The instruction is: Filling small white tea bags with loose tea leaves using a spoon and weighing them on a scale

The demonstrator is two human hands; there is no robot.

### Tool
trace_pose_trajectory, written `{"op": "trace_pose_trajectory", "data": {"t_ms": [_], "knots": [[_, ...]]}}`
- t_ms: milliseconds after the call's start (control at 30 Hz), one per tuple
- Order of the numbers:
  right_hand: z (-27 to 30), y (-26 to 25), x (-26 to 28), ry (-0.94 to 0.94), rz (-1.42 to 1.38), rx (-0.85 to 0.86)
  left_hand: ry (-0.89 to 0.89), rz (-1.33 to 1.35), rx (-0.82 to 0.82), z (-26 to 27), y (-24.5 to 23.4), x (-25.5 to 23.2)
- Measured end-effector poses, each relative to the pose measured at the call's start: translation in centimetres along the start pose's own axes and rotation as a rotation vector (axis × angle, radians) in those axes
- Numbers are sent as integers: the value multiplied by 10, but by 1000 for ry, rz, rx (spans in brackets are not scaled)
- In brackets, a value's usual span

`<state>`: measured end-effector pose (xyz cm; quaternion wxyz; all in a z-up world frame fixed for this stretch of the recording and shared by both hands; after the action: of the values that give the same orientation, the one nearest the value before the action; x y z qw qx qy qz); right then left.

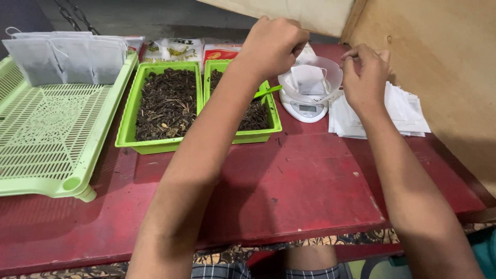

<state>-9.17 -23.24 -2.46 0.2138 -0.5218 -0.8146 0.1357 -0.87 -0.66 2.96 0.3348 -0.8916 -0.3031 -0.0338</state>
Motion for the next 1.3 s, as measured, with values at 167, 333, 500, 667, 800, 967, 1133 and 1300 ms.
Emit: {"op": "trace_pose_trajectory", "data": {"t_ms": [167,333,500,667,800,967,1133,1300], "knots": [[3,-3,-4,-58,37,-66,0,2,145,-3,0,-4],[5,-1,-10,-9,98,-77,-10,-48,211,2,0,2],[6,-1,-12,39,166,-65,-41,-40,209,6,0,8],[7,3,-12,70,140,-25,-64,-33,180,3,-5,7],[6,4,-9,109,136,45,-89,-117,142,1,-1,4],[6,7,-12,-2,118,8,-140,-149,246,-2,-3,1],[5,5,-7,-9,74,31,-127,-231,240,3,5,4],[4,8,-5,-31,40,95,-154,-223,276,3,-4,4]]}}
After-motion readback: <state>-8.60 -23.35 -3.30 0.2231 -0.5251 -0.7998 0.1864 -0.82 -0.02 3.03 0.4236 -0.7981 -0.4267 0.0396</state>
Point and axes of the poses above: each hand's wrist, its own z-axis away from the middle knuckle, its own y-axis out of the palm, x = y × z, the point moved 2 cm from there along -z, towards the middle knuckle
